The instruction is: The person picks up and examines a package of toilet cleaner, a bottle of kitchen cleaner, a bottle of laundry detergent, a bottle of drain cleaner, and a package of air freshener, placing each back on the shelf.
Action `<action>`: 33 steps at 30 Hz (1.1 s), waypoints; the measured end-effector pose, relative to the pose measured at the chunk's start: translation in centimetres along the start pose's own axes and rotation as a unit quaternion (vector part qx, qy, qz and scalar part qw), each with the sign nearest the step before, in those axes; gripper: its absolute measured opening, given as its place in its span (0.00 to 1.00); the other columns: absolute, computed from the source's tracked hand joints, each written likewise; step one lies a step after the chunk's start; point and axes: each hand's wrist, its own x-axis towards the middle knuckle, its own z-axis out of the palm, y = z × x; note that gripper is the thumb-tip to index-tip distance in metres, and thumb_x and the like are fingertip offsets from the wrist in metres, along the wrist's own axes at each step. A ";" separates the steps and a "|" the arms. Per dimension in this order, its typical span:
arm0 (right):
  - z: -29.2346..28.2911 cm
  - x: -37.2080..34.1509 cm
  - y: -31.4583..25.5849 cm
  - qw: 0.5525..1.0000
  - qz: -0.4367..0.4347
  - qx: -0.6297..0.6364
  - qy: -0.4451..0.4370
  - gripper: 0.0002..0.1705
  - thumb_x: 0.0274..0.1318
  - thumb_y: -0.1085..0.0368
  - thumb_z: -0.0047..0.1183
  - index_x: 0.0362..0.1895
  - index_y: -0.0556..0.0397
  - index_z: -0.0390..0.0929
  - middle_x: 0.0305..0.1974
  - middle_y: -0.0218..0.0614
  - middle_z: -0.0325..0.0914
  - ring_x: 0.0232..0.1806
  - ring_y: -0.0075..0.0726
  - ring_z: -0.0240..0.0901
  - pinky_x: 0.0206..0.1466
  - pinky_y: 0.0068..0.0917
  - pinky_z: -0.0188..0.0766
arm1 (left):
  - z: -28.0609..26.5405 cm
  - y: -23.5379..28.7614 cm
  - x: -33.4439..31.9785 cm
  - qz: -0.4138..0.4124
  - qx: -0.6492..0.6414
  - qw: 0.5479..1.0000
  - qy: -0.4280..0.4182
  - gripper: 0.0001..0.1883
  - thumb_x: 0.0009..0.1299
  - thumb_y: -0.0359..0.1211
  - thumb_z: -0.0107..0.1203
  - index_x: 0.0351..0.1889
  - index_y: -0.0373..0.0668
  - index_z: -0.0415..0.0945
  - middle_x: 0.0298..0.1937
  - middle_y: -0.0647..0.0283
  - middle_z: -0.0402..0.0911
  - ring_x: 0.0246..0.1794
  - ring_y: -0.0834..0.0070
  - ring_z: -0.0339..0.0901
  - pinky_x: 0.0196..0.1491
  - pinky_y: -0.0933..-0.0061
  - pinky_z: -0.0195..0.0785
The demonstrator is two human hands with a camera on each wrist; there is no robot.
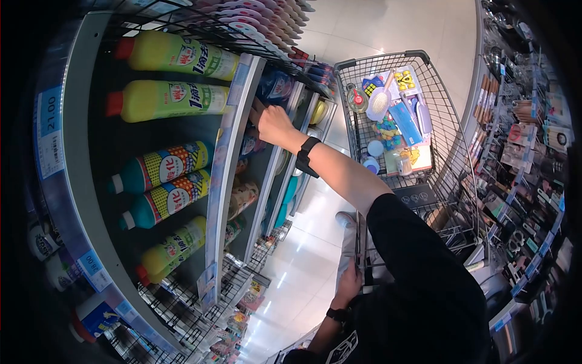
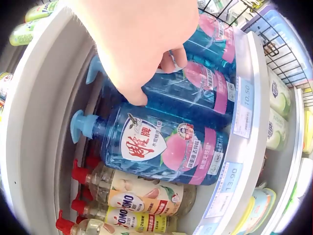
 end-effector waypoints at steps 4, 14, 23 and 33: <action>-0.9 0.3 -0.3 1.000 0.009 0.004 -0.001 0.44 0.49 0.62 0.66 0.74 0.41 0.68 0.72 0.50 0.67 0.42 0.61 0.84 0.45 0.48 0.81 | -0.6 1.0 0.1 -0.027 0.012 0.999 -0.014 0.30 0.74 0.26 0.46 0.75 0.48 0.60 0.41 0.34 0.82 0.45 0.34 0.79 0.47 0.38 0.70; -6.6 -10.8 12.5 0.914 0.111 -0.033 0.390 0.11 0.54 0.61 0.69 0.38 0.47 0.82 0.35 0.37 0.78 0.36 0.47 0.79 0.42 0.44 0.78 | -0.3 0.6 0.0 -0.054 -0.005 0.998 -0.028 0.28 0.75 0.27 0.46 0.74 0.50 0.61 0.40 0.37 0.83 0.44 0.37 0.81 0.46 0.41 0.72; -5.5 -13.7 21.2 0.922 0.375 -0.010 0.094 0.18 0.63 0.51 0.56 0.51 0.45 0.83 0.39 0.48 0.87 0.44 0.59 0.84 0.48 0.54 0.79 | -0.6 0.9 -0.2 -0.059 0.032 0.997 -0.024 0.26 0.76 0.30 0.47 0.73 0.51 0.62 0.40 0.37 0.84 0.44 0.35 0.81 0.47 0.38 0.72; -3.6 -23.6 19.3 0.917 0.371 0.018 0.149 0.18 0.66 0.53 0.54 0.37 0.55 0.86 0.35 0.56 0.83 0.40 0.65 0.82 0.44 0.55 0.77 | -0.3 -1.4 -1.2 -0.004 0.024 1.000 -0.006 0.27 0.74 0.29 0.48 0.72 0.51 0.63 0.41 0.35 0.83 0.46 0.32 0.80 0.49 0.39 0.72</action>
